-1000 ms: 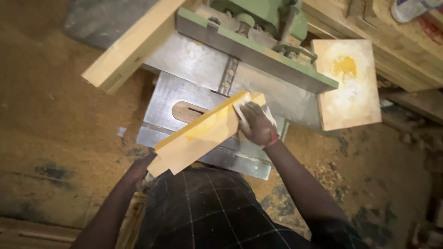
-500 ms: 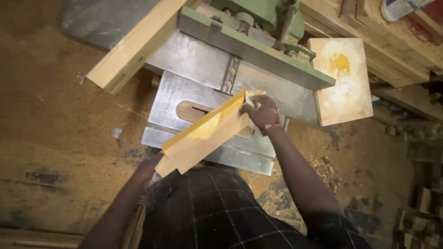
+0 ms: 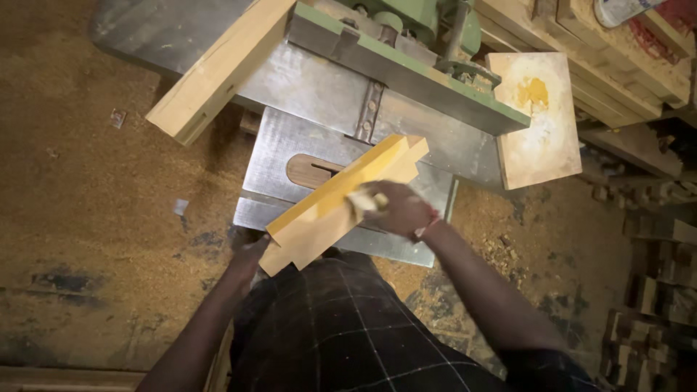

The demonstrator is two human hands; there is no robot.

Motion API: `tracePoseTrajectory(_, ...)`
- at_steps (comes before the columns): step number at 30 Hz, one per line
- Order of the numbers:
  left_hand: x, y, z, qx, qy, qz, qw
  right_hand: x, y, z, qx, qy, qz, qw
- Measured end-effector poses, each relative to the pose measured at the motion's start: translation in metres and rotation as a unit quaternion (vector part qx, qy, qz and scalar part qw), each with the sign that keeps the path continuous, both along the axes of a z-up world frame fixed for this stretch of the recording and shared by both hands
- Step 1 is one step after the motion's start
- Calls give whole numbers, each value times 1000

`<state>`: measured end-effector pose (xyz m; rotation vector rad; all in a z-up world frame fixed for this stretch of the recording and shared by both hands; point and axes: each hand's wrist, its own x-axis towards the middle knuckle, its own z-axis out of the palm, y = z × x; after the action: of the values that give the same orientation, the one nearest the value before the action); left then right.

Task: The person uses a sanding block to smooth the edges and surfaces of a rectangular wooden piece. They repeatedly rub the sanding block along the wood's length and flip the piece over to work on different sides.

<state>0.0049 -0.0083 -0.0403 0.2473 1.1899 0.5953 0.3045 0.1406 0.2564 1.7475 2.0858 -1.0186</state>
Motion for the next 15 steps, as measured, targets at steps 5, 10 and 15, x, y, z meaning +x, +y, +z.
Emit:
tracePoseTrajectory(5, 1, -5, -15, -48, -51, 50, 996, 75, 26, -7, 179, -70, 176, 965)
tracePoseTrajectory(10, 1, -3, 8, -24, -13, 51, 998, 117, 33, -38, 277, -2, 160, 947)
tracePoseTrajectory(15, 1, 2, 32, -23, 32, 33, 999, 119, 35, -60, 308, 71, 102, 943)
